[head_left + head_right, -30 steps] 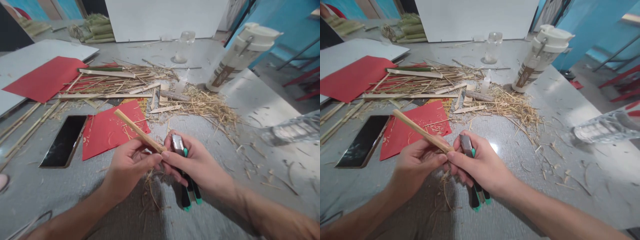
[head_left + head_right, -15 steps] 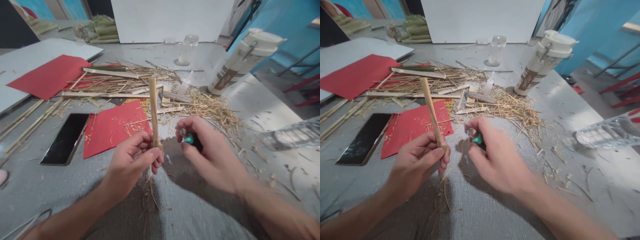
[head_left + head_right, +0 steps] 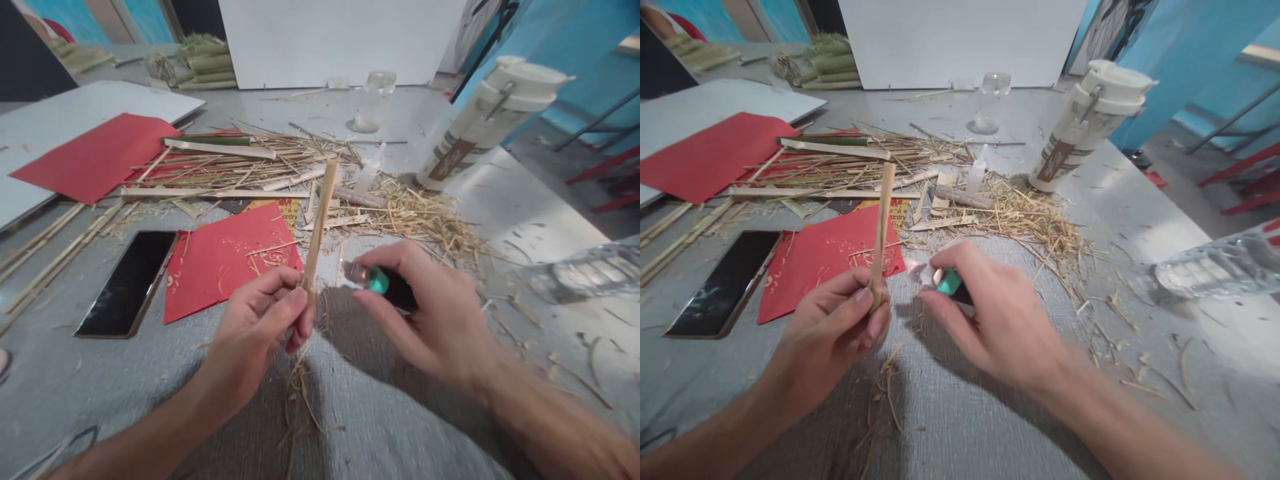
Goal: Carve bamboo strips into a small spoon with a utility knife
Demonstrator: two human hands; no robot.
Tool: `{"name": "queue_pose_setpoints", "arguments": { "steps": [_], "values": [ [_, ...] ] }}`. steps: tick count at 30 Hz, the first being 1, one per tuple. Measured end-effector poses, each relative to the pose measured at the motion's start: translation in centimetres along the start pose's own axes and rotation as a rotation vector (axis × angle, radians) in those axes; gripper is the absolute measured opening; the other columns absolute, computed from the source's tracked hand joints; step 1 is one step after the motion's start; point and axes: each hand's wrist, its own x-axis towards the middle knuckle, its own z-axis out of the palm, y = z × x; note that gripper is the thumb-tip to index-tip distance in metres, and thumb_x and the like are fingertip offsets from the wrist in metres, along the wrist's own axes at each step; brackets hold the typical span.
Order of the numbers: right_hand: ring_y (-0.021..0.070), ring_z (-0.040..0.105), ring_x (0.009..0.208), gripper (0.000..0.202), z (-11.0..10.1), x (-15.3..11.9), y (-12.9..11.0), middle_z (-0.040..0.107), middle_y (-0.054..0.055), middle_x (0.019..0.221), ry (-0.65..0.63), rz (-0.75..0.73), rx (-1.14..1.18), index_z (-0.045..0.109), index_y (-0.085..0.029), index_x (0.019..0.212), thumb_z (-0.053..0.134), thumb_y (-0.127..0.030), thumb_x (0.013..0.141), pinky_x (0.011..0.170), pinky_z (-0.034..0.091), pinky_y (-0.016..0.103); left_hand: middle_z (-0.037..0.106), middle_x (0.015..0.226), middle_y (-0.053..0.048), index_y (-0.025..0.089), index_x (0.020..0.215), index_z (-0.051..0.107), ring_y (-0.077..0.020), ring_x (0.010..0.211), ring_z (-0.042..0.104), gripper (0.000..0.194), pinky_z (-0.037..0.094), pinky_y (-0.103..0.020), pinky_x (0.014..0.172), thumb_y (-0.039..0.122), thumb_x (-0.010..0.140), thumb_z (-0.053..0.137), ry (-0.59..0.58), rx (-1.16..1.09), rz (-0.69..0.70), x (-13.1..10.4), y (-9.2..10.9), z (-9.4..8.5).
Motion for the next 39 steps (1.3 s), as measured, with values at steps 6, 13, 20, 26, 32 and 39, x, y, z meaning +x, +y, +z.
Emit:
{"name": "queue_pose_setpoints", "arguments": {
  "steps": [6,13,20,26,32,39],
  "values": [
    [0.0187,0.072,0.089,0.011,-0.1,-0.1,-0.3,0.078,0.010,0.110,-0.086,-0.227,-0.019,0.065,-0.021,0.115,0.065,-0.029,0.107,0.073,0.055,0.030,0.060,0.057,0.006,0.020,0.087,0.073,-0.0073,0.051,0.047,0.027,0.039,-0.016,0.050,0.042,0.089,0.088,0.001,0.051,0.008,-0.1,0.0,0.1],
    [0.0183,0.073,0.085,0.014,-0.1,-0.1,-0.2,0.078,0.010,0.111,-0.099,-0.266,-0.051,0.068,-0.021,0.116,0.063,-0.032,0.109,0.069,0.054,0.031,0.060,0.062,0.004,0.020,0.089,0.073,-0.0085,0.054,0.044,0.027,0.035,-0.019,0.052,0.045,0.094,0.083,-0.018,0.147,0.034,-0.4,-0.4,-0.3],
    [0.0190,0.075,0.086,0.013,0.0,0.0,-0.2,0.079,0.009,0.106,-0.034,-0.339,-0.057,0.069,-0.018,0.114,0.064,-0.028,0.109,0.067,0.055,0.031,0.056,0.069,0.003,0.020,0.092,0.072,-0.0097,0.062,0.041,0.028,0.034,-0.022,0.057,0.046,0.100,0.078,-0.067,0.196,0.046,-1.0,-0.9,-1.0],
    [0.0191,0.077,0.087,0.009,-0.4,0.3,0.3,0.081,0.010,0.107,0.092,-0.325,-0.119,0.071,-0.017,0.110,0.070,-0.023,0.105,0.069,0.058,0.031,0.054,0.071,0.003,0.020,0.091,0.071,-0.0094,0.063,0.040,0.029,0.033,-0.022,0.059,0.046,0.100,0.078,-0.073,0.173,-0.004,-1.2,-1.2,-0.8],
    [0.0177,0.076,0.088,0.011,-0.5,0.4,1.1,0.079,0.010,0.106,0.075,-0.334,-0.048,0.071,-0.016,0.111,0.072,-0.024,0.103,0.071,0.058,0.028,0.050,0.062,0.006,0.019,0.085,0.068,-0.0083,0.057,0.036,0.033,0.032,-0.021,0.055,0.047,0.094,0.084,-0.028,0.076,-0.007,-0.7,-0.9,-0.1],
    [0.0168,0.074,0.083,0.016,0.2,0.3,0.4,0.078,0.010,0.104,-0.039,-0.364,0.008,0.071,-0.014,0.110,0.066,-0.028,0.107,0.064,0.053,0.028,0.053,0.067,0.005,0.020,0.093,0.071,-0.0084,0.059,0.036,0.028,0.029,-0.021,0.056,0.045,0.098,0.081,-0.038,0.094,0.002,-0.7,-1.2,-0.7]
  ]
}}
